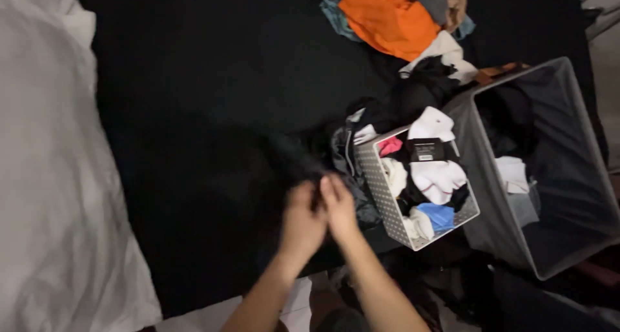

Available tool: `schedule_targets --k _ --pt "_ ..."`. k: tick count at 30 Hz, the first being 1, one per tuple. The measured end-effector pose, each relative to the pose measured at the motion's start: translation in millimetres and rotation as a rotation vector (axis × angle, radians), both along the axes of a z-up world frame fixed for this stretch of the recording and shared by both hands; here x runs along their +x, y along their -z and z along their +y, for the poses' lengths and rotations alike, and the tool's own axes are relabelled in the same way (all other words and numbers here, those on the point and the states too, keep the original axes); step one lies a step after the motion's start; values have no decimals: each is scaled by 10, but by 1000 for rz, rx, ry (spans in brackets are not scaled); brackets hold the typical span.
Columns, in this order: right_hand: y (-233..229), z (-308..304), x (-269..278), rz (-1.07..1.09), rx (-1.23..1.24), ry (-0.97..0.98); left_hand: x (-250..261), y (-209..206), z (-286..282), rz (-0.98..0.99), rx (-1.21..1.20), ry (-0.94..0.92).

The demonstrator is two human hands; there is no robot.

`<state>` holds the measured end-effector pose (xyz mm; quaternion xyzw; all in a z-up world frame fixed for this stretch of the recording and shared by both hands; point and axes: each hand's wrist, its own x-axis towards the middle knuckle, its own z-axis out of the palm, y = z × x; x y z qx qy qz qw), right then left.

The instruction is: Sort and organize various items of clothing from a pile on a bed into bins or onto hangers.

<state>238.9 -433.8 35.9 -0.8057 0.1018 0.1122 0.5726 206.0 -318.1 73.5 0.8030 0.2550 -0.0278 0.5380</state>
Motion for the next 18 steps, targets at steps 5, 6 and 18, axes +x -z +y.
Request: schedule_targets --k 5,6,18 --pt "-10 -614 250 108 -380 107 104 474 -205 -19 -29 120" --pt "-147 -588 244 69 -533 19 95 677 -146 -29 125 45" --pt "335 -152 -231 -46 -702 -612 -29 1089 337 281 65 -33"
